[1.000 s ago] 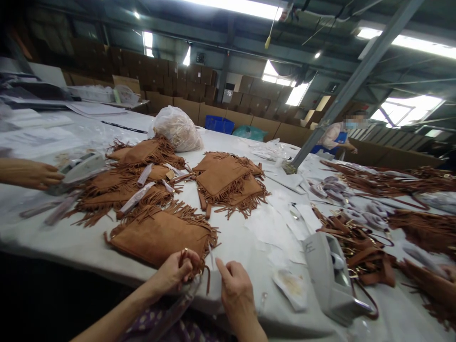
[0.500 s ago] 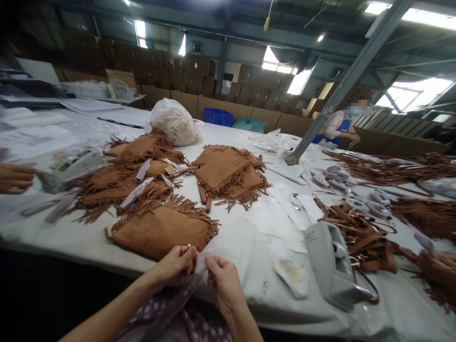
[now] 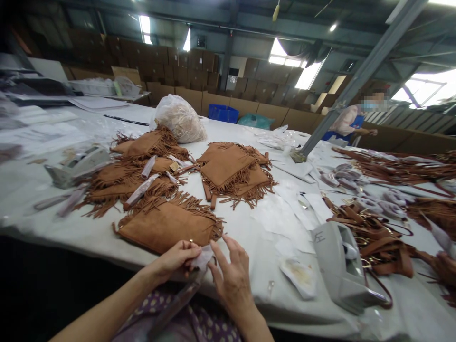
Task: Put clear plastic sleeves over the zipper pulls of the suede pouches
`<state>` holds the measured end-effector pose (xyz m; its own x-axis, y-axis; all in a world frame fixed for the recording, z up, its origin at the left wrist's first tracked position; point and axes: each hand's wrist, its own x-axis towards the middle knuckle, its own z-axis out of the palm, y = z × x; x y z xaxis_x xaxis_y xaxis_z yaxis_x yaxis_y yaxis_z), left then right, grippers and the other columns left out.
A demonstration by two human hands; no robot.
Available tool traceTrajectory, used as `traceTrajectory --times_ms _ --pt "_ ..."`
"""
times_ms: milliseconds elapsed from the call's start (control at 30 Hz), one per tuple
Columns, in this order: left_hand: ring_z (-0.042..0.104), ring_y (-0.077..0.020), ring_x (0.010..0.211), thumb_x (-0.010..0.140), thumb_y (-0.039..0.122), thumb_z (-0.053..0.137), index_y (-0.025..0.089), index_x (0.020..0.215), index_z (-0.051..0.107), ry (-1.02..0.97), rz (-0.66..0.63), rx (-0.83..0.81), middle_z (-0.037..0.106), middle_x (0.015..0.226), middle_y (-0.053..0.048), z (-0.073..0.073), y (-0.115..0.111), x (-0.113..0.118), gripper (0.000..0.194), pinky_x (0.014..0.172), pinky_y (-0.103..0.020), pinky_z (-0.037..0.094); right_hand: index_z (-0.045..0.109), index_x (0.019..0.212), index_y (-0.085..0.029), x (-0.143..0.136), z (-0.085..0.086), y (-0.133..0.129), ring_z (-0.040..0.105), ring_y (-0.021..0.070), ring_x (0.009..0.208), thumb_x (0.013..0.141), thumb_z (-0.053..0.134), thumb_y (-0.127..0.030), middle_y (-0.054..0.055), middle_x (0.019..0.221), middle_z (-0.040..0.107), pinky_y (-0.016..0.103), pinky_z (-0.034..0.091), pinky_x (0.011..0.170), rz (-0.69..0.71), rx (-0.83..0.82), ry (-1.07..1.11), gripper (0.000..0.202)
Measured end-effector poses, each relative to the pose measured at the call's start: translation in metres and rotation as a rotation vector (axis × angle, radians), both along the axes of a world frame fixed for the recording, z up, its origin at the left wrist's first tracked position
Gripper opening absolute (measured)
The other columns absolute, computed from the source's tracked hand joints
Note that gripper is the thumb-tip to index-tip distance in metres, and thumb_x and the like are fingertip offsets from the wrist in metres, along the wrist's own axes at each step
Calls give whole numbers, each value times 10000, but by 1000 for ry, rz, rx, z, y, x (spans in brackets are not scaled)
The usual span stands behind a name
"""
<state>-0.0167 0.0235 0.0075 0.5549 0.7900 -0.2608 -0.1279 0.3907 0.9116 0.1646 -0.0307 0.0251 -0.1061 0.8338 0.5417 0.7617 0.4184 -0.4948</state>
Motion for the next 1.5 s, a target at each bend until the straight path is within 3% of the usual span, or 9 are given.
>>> traceTrajectory --times_ms 100,233,400,500,633,833,1000,1167,1500 --pt "352 -63 390 753 588 607 158 540 458 -20 3 9 383 443 50 1 -1 0 503 368 -180 322 690 994 -259 2 10 9 535 264 1097 892 508 -210 91 1126 638 465 432 921 180 20 -96 214" --pt "440 -107 521 809 555 564 162 885 527 -134 65 17 421 553 52 -1 -8 -5 402 416 -178 385 701 852 -212 1 17 15 625 209 909 877 566 -275 70 912 694 358 501 822 204 -212 194 151" --pt "537 -120 823 786 299 683 239 1112 395 -299 -15 -15 527 878 13 -7 -18 -14 440 772 -294 502 713 804 -213 7 18 12 651 210 885 845 611 -324 60 917 711 337 499 823 132 -412 323 156" --pt "534 -145 904 876 374 553 220 1102 403 -193 6 96 519 937 -17 -10 -22 -10 311 852 -342 488 714 820 -212 12 13 10 654 209 864 857 595 -334 61 900 710 329 501 798 84 -361 277 174" --pt "575 -143 670 933 449 369 192 1053 408 151 89 347 529 817 -12 -9 -26 2 286 649 -284 496 691 837 -198 19 9 12 645 209 832 889 551 -319 68 868 706 333 485 766 41 -179 89 192" --pt "581 -192 695 951 350 298 198 949 457 551 -18 621 592 760 -43 11 -13 10 220 639 -282 402 651 868 -178 35 22 21 603 193 718 933 452 -236 52 756 677 346 436 747 161 -159 -272 217" --pt "591 -200 742 949 348 311 211 985 522 528 -216 652 636 832 -60 23 2 7 254 683 -274 415 657 923 -184 49 43 28 591 185 753 933 405 -192 59 779 647 302 428 729 244 -373 -427 252" --pt "589 -233 944 920 350 397 220 1130 531 405 -232 652 653 1023 -81 25 4 2 281 846 -303 425 675 887 -195 50 57 37 581 178 739 927 421 -186 46 769 627 273 415 698 288 -490 -474 258" --pt "599 -197 757 913 308 386 208 887 586 454 -271 669 666 818 -50 23 8 6 225 729 -258 433 680 870 -188 37 86 55 617 169 742 899 443 -132 55 789 644 237 427 680 367 -600 -515 245"
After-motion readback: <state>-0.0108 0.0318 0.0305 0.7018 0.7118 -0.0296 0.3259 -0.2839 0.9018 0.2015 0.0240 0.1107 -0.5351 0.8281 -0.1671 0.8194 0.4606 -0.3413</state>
